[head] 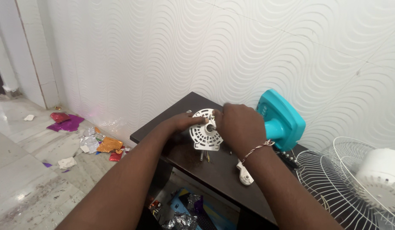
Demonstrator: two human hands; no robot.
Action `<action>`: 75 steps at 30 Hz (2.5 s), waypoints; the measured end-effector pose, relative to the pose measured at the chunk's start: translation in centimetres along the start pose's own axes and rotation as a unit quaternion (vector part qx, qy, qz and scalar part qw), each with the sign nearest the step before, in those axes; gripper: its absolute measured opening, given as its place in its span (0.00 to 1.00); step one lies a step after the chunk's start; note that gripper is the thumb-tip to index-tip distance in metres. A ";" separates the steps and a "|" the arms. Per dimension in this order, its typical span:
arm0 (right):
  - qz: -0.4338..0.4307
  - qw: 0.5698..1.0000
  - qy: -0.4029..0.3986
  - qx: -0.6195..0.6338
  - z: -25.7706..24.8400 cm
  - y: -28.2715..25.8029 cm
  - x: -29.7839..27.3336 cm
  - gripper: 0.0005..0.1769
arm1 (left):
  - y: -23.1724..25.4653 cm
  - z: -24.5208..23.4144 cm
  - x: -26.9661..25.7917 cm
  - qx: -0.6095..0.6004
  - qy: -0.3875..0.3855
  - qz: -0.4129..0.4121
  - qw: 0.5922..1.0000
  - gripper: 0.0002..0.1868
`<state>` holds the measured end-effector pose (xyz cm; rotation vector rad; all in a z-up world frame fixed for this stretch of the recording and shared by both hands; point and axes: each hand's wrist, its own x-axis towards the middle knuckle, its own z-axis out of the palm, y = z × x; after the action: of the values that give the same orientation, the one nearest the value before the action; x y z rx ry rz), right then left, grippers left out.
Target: The person assembles a white plastic fan motor housing on a dark table using a yellow screwdriver. They insert and tighten multiple screws into the housing, repeatedly adjusting the part's position to access different screw holes.
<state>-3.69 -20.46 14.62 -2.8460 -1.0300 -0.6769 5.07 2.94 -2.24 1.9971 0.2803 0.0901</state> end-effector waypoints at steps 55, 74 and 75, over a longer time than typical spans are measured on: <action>0.007 0.873 0.179 0.453 10.3 2.1 -4.2 0.10 | 2.2 1.0 -2.1 -0.052 -0.021 0.019 0.998 0.50; -0.013 0.897 0.201 0.393 10.3 1.7 -4.1 0.13 | 3.7 3.3 -10.5 0.065 0.286 0.356 0.887 0.24; -0.015 0.898 0.205 0.388 10.4 1.8 -4.1 0.14 | 4.0 3.6 -11.5 0.097 0.274 0.397 0.871 0.24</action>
<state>-1.39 -22.41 3.66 -1.9052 -0.9758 -0.6338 -4.73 -4.58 0.50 2.1312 -0.2095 1.2063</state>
